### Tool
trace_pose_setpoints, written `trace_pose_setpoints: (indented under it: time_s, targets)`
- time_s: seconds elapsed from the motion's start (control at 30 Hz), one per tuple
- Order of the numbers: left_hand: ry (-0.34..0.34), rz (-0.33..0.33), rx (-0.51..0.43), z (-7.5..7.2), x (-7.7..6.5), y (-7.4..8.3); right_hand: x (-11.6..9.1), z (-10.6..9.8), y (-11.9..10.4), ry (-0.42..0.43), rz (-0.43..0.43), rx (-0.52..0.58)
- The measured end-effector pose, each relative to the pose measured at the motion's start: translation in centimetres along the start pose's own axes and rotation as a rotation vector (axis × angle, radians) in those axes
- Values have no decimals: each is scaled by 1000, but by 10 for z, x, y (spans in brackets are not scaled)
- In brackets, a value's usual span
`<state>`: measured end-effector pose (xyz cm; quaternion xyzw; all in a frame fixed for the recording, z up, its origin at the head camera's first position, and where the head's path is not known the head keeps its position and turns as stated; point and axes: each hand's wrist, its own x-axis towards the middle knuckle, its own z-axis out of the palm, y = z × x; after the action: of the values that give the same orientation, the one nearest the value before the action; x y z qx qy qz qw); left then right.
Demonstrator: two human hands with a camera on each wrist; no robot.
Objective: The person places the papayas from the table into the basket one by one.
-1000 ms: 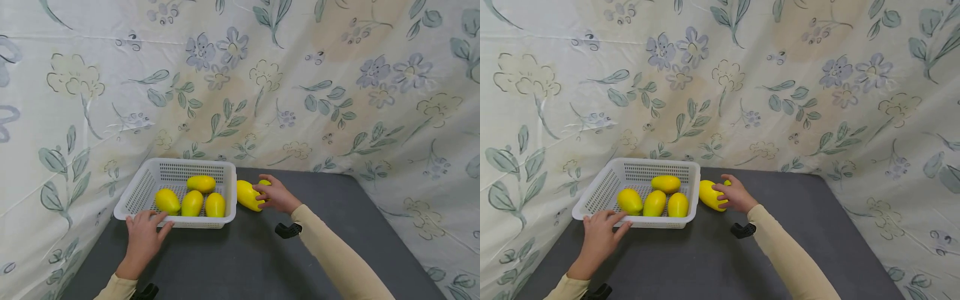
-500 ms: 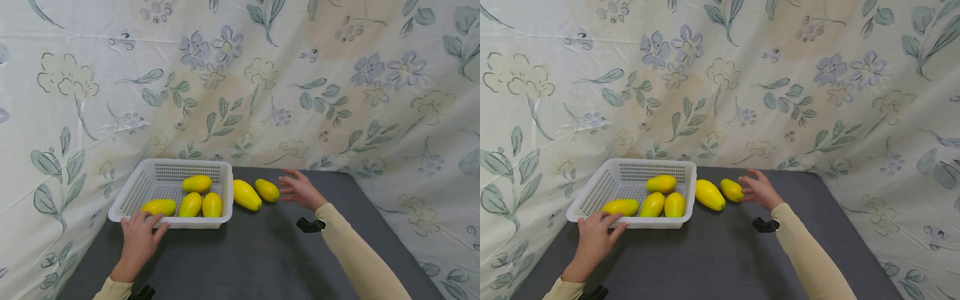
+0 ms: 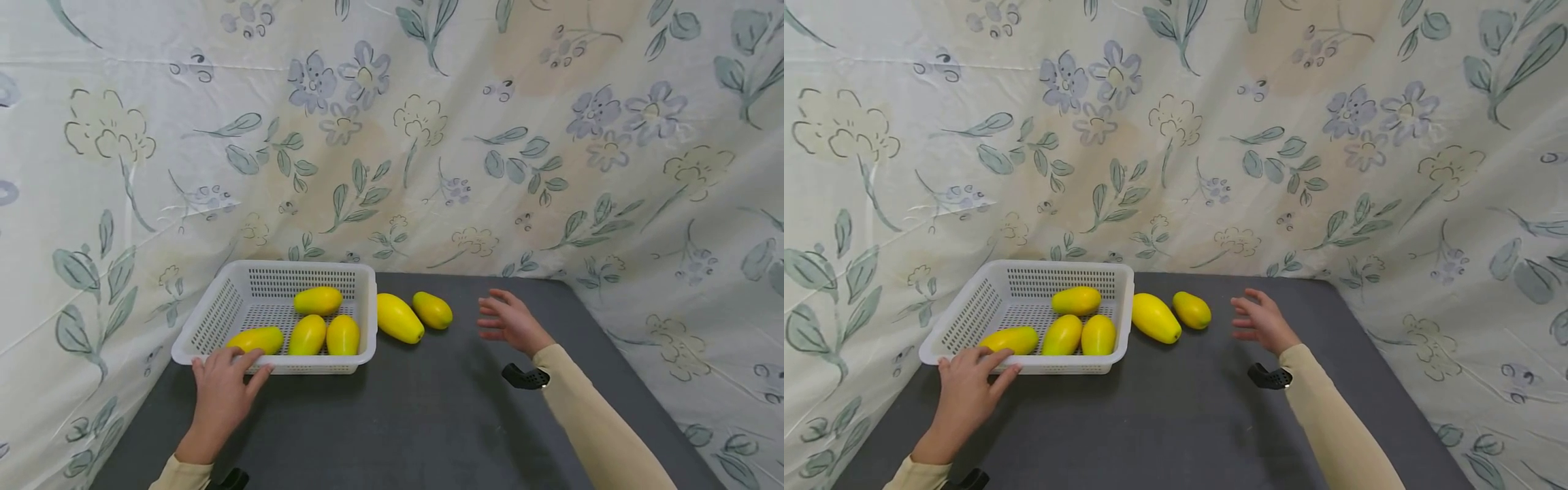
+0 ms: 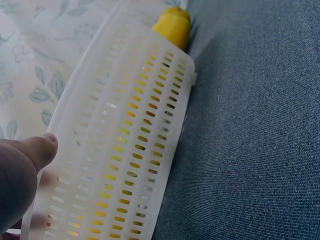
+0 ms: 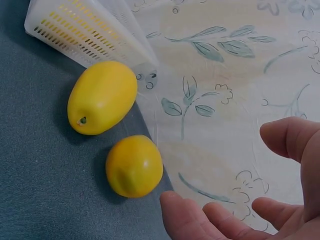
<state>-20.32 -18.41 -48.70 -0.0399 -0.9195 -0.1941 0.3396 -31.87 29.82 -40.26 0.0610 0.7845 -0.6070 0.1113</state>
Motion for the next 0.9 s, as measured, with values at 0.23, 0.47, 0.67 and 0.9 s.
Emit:
trace_pose_setpoints:
  time_s: [0.23, 0.47, 0.67, 0.9]
  targets:
    - [-22, -21, -3, 0, 0, 0, 1, -1, 1, -6, -3, 2]
    - [-18, -17, -6, 2, 1, -1, 3, 1, -2, -7, -6, 0]
    - [-8, -10, -2, 2, 1, -1, 9, 8, -5, -4, -13, -31]
    - [-1, -9, -3, 2, 0, 0, 15, 19, -10, -22, -24, -41]
